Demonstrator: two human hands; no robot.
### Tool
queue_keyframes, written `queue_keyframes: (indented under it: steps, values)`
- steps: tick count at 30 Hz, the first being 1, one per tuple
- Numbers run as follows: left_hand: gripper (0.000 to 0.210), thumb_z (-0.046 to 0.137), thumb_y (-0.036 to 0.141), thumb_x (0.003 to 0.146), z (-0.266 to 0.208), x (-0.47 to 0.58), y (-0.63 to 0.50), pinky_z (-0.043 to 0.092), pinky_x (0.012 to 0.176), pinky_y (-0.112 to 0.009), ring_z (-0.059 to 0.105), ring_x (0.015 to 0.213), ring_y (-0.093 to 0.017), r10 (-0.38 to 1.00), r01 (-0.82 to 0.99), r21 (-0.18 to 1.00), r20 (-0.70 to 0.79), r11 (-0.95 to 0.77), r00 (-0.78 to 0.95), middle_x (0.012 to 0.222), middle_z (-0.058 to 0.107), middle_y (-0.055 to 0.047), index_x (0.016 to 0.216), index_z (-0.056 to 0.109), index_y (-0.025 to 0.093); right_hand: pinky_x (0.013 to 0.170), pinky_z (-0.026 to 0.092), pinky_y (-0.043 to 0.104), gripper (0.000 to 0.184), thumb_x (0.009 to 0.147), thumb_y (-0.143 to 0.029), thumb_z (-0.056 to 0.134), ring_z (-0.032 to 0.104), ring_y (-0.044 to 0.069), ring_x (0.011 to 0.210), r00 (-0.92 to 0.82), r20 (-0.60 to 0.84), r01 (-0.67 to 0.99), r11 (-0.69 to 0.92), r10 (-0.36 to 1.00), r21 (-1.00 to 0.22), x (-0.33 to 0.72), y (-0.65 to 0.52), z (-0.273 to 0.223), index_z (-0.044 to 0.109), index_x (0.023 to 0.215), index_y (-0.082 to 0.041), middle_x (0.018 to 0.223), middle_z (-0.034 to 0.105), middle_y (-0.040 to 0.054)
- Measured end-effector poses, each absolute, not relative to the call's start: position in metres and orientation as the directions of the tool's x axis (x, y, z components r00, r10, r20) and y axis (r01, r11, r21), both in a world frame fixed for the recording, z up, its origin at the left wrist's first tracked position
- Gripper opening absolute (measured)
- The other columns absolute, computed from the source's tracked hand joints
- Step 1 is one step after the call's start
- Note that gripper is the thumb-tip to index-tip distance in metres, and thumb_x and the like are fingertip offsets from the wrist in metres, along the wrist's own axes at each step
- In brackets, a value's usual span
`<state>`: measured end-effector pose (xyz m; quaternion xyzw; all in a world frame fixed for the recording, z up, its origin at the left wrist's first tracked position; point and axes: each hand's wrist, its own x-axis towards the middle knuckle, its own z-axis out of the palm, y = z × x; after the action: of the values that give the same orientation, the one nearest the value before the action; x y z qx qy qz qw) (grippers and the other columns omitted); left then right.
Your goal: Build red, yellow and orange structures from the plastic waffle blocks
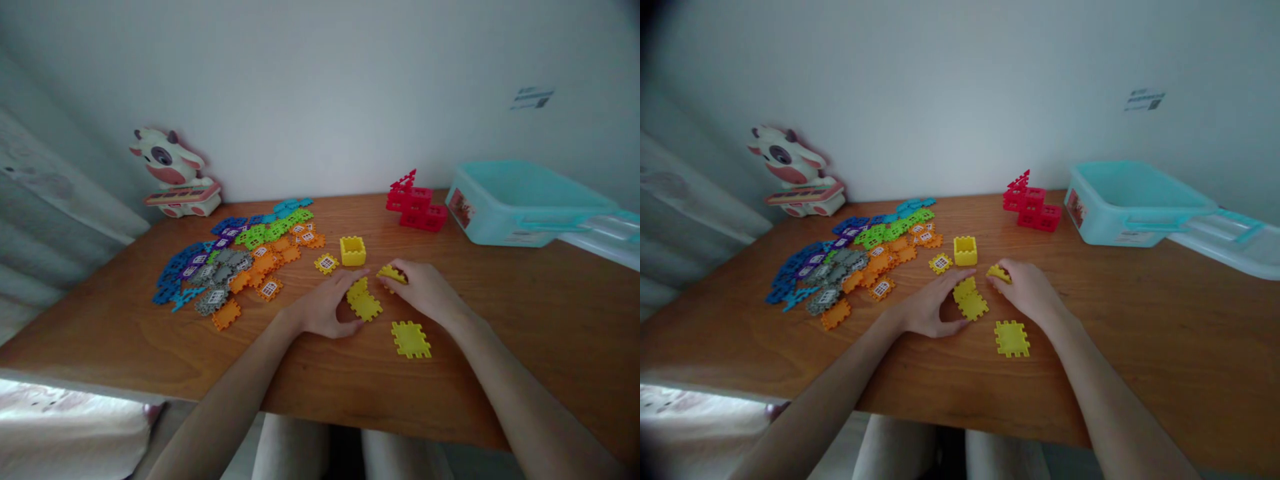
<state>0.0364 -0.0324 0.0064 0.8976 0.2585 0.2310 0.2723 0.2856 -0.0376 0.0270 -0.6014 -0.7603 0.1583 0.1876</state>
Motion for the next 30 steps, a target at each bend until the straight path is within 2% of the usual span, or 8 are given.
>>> queue_keyframes:
  steps: [5,8,11,15,18,20,24,30]
  values:
    - [0.080,0.073,0.041,0.084,0.007,0.039,-0.031,0.040,0.119,-0.051,0.050,0.139,-0.029,0.607,0.339,0.644,0.251,-0.686,0.754,0.153,0.049,-0.015,0.152,0.034,0.023,0.070,0.046,0.030,0.017,0.098,-0.035,0.054,0.069,0.022,0.080,-0.299,0.110,0.807,0.312,0.948,-0.502,0.272,-0.041,0.022,0.064,0.091,-0.023,0.092,0.076,0.0069]
    - [0.070,0.076,0.048,0.083,0.008,0.042,-0.031,0.048,0.109,-0.048,0.060,0.125,-0.029,0.659,0.387,0.667,0.208,-0.636,0.723,0.139,0.059,-0.014,0.141,0.046,0.022,0.070,0.046,0.031,0.019,0.100,-0.034,0.050,0.070,0.023,0.080,-0.298,0.109,0.812,0.312,0.948,-0.494,0.272,-0.042,0.019,0.063,0.092,-0.023,0.092,0.076,0.0075]
    - [0.061,0.077,0.046,0.082,0.008,0.045,-0.033,0.052,0.104,-0.046,0.064,0.115,-0.027,0.688,0.402,0.693,0.187,-0.599,0.701,0.129,0.064,-0.011,0.133,0.052,0.023,0.070,0.048,0.032,0.023,0.101,-0.035,0.047,0.070,0.023,0.080,-0.322,0.088,0.804,0.321,0.943,-0.500,0.275,-0.042,0.020,0.064,0.091,-0.024,0.091,0.076,0.0078]
    - [0.080,0.081,0.047,0.078,0.005,0.048,-0.033,0.050,0.106,-0.047,0.060,0.122,-0.028,0.700,0.374,0.712,0.229,-0.594,0.676,0.139,0.059,-0.012,0.145,0.043,0.026,0.080,0.051,0.033,0.021,0.101,-0.032,0.047,0.071,0.024,0.091,-0.377,0.070,0.752,0.349,0.924,-0.560,0.278,-0.042,0.022,0.066,0.103,-0.024,0.104,0.077,0.0083]
    - [0.082,0.081,0.051,0.078,0.003,0.049,-0.032,0.048,0.107,-0.047,0.058,0.124,-0.029,0.692,0.373,0.703,0.233,-0.606,0.683,0.140,0.058,-0.012,0.145,0.043,0.026,0.080,0.051,0.033,0.021,0.101,-0.032,0.047,0.071,0.024,0.091,-0.404,0.071,0.738,0.371,0.912,-0.563,0.278,-0.043,0.022,0.067,0.103,-0.024,0.102,0.076,0.0080]
    - [0.077,0.082,0.053,0.077,0.002,0.049,-0.031,0.049,0.105,-0.046,0.059,0.122,-0.029,0.698,0.393,0.694,0.221,-0.603,0.681,0.135,0.060,-0.012,0.140,0.049,0.023,0.078,0.051,0.033,0.022,0.101,-0.031,0.045,0.070,0.023,0.088,-0.429,0.074,0.729,0.394,0.900,-0.560,0.276,-0.044,0.022,0.066,0.099,-0.024,0.098,0.075,0.0079]
    - [0.065,0.084,0.060,0.069,0.000,0.049,-0.030,0.052,0.096,-0.041,0.061,0.109,-0.027,0.726,0.457,0.662,0.198,-0.594,0.658,0.116,0.064,-0.009,0.116,0.064,0.019,0.070,0.048,0.031,0.022,0.100,-0.035,0.048,0.066,0.021,0.077,-0.445,0.055,0.745,0.403,0.894,-0.531,0.271,-0.046,0.022,0.061,0.088,-0.023,0.088,0.072,0.0068]
    - [0.066,0.087,0.064,0.059,-0.005,0.048,-0.026,0.052,0.087,-0.037,0.061,0.097,-0.024,0.741,0.488,0.643,0.190,-0.590,0.645,0.105,0.063,-0.007,0.102,0.068,0.018,0.065,0.045,0.031,0.023,0.092,-0.044,0.062,0.063,0.021,0.074,-0.457,0.013,0.760,0.398,0.889,-0.514,0.272,-0.050,0.026,0.060,0.087,-0.022,0.088,0.070,0.0068]
